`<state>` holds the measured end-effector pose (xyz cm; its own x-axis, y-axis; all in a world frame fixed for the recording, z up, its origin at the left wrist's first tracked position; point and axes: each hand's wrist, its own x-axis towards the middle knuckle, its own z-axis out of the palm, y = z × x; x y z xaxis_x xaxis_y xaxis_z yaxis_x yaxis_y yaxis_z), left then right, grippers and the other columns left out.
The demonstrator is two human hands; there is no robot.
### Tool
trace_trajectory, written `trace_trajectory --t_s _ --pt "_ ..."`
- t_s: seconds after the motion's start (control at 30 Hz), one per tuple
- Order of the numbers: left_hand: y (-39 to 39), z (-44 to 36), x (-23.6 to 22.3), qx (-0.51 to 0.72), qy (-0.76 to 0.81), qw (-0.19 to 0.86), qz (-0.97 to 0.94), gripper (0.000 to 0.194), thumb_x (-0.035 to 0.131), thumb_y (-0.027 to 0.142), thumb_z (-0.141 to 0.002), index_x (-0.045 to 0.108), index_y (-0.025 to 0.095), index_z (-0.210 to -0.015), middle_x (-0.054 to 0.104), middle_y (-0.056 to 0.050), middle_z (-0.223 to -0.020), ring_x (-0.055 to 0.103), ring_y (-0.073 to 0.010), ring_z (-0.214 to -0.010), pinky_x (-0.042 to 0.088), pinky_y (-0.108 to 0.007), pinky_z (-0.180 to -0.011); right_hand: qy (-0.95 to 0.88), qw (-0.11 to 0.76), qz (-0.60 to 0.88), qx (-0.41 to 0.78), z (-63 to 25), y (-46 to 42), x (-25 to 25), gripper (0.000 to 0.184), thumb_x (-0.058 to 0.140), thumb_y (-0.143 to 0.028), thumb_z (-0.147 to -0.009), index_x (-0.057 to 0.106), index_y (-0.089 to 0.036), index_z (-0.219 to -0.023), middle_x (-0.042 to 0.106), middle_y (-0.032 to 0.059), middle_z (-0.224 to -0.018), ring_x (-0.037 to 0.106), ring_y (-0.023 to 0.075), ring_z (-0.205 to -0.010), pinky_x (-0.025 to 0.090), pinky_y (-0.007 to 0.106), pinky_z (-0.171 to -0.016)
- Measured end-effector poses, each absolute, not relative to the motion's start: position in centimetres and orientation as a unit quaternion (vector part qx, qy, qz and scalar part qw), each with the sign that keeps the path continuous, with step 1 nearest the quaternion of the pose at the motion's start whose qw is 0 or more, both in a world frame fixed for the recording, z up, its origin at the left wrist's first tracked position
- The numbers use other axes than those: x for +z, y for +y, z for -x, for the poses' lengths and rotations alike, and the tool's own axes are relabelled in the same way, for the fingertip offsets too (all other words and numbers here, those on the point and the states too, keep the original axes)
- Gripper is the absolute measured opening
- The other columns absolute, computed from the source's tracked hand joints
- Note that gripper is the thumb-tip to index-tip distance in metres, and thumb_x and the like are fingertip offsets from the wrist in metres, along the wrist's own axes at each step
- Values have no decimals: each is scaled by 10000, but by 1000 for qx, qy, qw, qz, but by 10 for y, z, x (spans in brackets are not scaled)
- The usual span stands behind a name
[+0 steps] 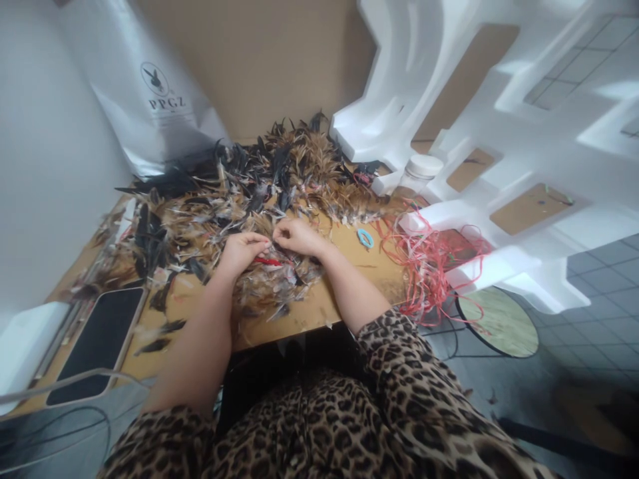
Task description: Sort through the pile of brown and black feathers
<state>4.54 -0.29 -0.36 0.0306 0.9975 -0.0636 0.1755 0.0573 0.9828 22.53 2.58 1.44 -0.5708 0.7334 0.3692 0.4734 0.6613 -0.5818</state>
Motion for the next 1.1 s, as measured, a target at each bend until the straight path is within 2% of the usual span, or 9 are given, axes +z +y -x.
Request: trace_trajectory --t_s 0.33,0.7,1.1 --pt "-5 -47 1 420 542 490 -538 268 764 290 -531 678 122 -721 656 -31 -566 571 -98 -493 465 -218 -541 -844 320 344 259 -224 25 12 156 573 -157 -721 655 -110 -845 609 15 -736 518 80 -659 375 194 -645" --pt "-7 -49 3 427 532 502 -532 284 783 280 -504 674 116 -710 657 -36 -558 577 -108 -486 480 -233 -535 -870 294 342 198 -221 24 13 143 534 -148 -765 667 -97 -767 618 59 -768 533 112 -736 392 224 -713" --pt "2 -41 -7 470 504 572 -445 261 786 213 -502 662 102 -702 668 -45 -577 608 -94 -512 492 -185 -542 -866 332 319 194 -218 20 15 122 529 -139 -729 645 -107 -714 582 36 -712 513 105 -703 394 213 -692"
